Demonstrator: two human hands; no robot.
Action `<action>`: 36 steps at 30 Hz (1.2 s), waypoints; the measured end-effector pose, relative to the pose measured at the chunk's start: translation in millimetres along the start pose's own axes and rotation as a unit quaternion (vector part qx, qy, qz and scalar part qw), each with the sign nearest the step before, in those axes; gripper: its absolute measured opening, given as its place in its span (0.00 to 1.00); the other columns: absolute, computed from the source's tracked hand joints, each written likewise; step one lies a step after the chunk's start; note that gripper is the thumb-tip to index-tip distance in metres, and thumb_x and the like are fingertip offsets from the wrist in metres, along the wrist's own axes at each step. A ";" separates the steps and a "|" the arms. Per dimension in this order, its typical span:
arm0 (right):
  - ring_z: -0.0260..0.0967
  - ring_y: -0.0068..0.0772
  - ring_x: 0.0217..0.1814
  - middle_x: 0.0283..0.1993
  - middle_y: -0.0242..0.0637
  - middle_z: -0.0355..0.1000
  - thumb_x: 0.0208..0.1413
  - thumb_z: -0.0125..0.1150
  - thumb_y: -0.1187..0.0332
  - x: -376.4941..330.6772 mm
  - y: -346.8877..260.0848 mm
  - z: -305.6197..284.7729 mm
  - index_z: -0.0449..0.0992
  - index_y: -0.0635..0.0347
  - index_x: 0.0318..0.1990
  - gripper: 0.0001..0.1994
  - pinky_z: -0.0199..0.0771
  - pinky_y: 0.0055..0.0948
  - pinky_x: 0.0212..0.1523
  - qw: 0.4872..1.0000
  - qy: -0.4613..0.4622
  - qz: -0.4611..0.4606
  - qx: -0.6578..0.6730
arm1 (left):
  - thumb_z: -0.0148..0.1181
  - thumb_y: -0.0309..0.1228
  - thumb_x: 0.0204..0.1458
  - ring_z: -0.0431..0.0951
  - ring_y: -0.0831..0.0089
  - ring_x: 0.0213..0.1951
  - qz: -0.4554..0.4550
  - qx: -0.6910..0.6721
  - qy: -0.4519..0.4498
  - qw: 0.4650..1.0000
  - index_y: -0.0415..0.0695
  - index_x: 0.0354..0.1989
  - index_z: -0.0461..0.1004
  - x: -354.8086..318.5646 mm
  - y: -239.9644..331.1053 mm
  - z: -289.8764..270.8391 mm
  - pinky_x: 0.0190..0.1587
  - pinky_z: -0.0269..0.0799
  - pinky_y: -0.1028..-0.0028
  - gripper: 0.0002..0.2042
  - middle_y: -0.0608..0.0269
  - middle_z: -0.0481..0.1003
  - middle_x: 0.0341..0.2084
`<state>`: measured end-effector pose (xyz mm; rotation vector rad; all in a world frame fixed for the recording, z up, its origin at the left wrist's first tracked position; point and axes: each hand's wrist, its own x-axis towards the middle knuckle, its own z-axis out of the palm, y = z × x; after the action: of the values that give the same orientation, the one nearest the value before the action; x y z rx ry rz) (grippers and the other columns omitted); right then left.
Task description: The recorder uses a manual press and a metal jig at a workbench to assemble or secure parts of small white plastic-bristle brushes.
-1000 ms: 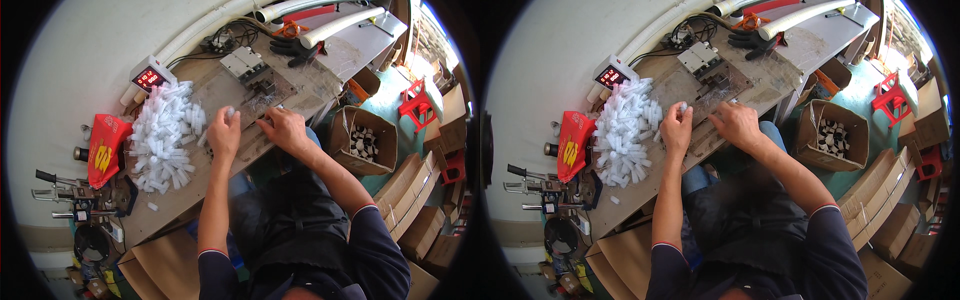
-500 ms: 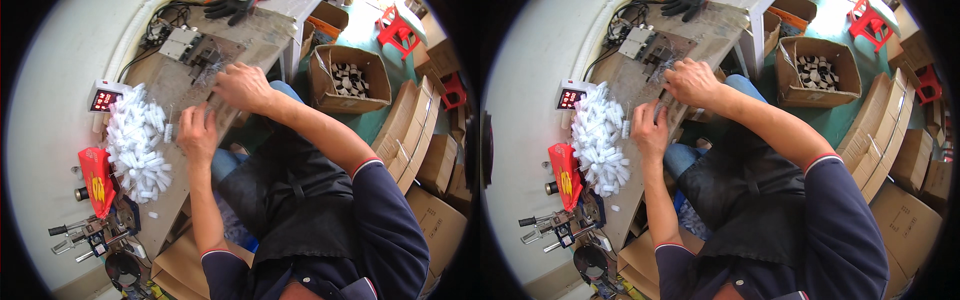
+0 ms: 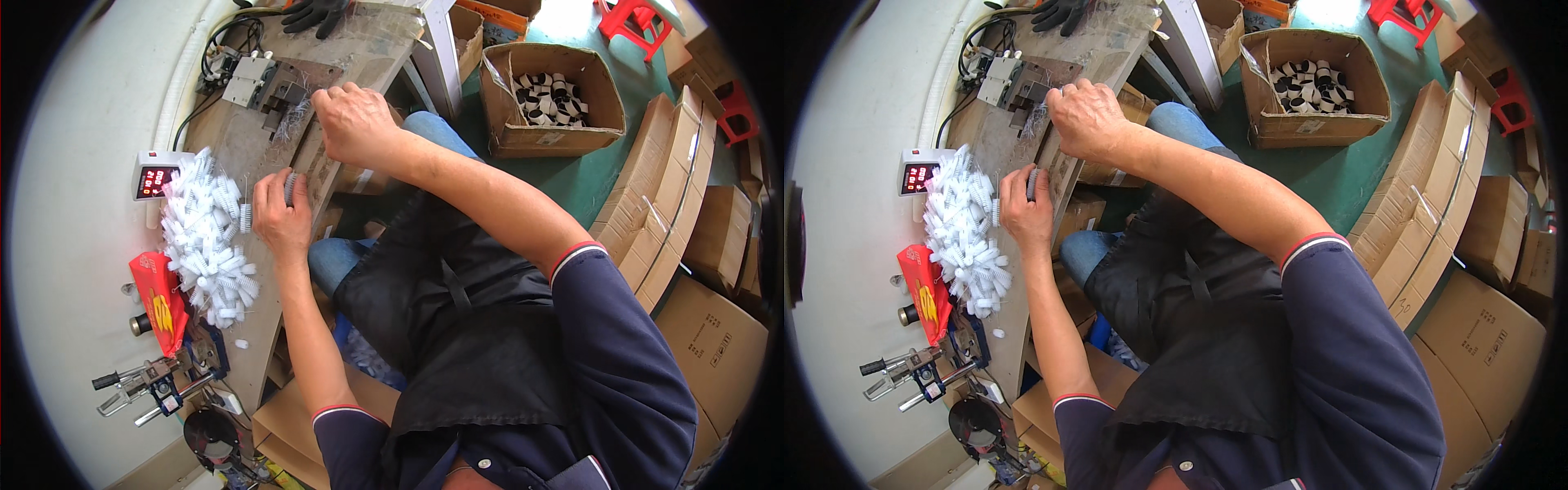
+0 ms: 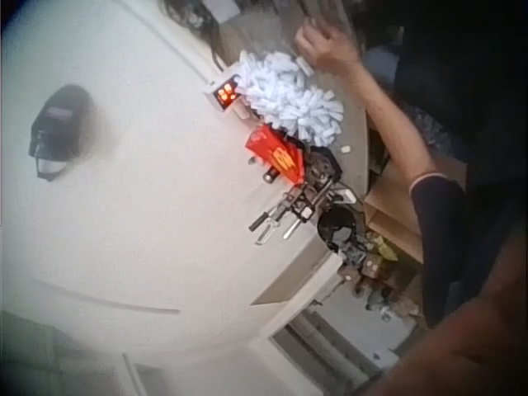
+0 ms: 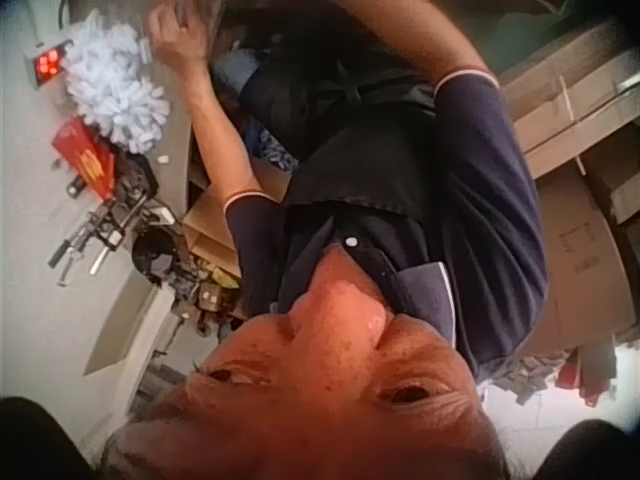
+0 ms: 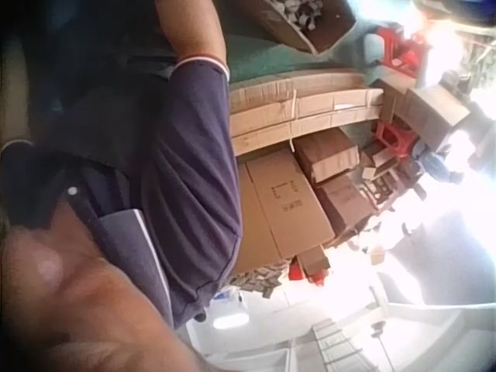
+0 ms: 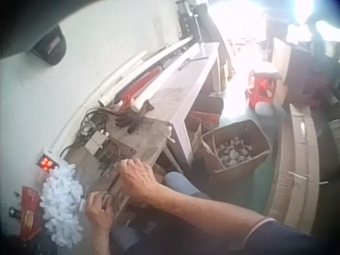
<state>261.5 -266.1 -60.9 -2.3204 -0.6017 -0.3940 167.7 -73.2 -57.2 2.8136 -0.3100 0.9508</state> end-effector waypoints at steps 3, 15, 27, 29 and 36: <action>0.76 0.54 0.49 0.42 0.52 0.78 0.46 0.64 0.68 -6.3 4.6 -6.3 0.78 0.69 0.40 0.16 0.77 0.49 0.48 1.000 0.012 0.023 0.007 | 0.70 0.35 0.54 0.80 0.58 0.41 0.009 0.018 -0.009 1.000 0.45 0.41 0.83 -0.6 1.1 -0.4 0.43 0.76 0.63 0.10 0.60 0.79 0.37; 0.77 0.53 0.49 0.43 0.50 0.79 0.46 0.63 0.68 -1.4 6.0 -1.2 0.82 0.66 0.36 0.11 0.78 0.47 0.46 0.999 -0.045 -0.006 -0.012 | 0.70 0.36 0.54 0.79 0.58 0.40 0.039 0.049 -0.006 0.998 0.44 0.40 0.82 6.2 2.0 -1.6 0.42 0.75 0.63 0.10 0.60 0.79 0.35; 0.79 0.53 0.36 0.29 0.45 0.79 0.49 0.61 0.63 30.3 7.8 4.7 0.81 0.57 0.29 0.08 0.78 0.49 0.40 0.997 -0.010 0.052 0.058 | 0.66 0.39 0.60 0.80 0.63 0.34 -0.082 -0.086 0.055 0.991 0.44 0.42 0.82 42.8 -18.8 -6.1 0.37 0.76 0.66 0.11 0.60 0.80 0.37; 0.79 0.52 0.37 0.30 0.44 0.80 0.49 0.62 0.63 36.7 2.3 6.3 0.82 0.56 0.31 0.09 0.78 0.46 0.41 0.990 -0.006 0.100 0.098 | 0.66 0.38 0.60 0.80 0.67 0.31 -0.063 -0.092 0.088 0.990 0.44 0.42 0.83 60.2 -36.9 3.8 0.35 0.75 0.68 0.11 0.62 0.81 0.36; 0.80 0.46 0.35 0.30 0.44 0.81 0.47 0.65 0.62 48.2 -6.3 23.9 0.84 0.59 0.33 0.11 0.80 0.41 0.42 0.987 -0.001 0.132 0.088 | 0.67 0.36 0.59 0.77 0.70 0.25 -0.081 -0.165 0.070 0.981 0.45 0.38 0.83 66.1 -67.3 30.5 0.31 0.73 0.69 0.08 0.64 0.80 0.30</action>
<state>301.6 -230.5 -53.5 -2.1926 -0.3089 -0.2059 253.1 -24.2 -46.1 2.4185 -0.1958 0.9551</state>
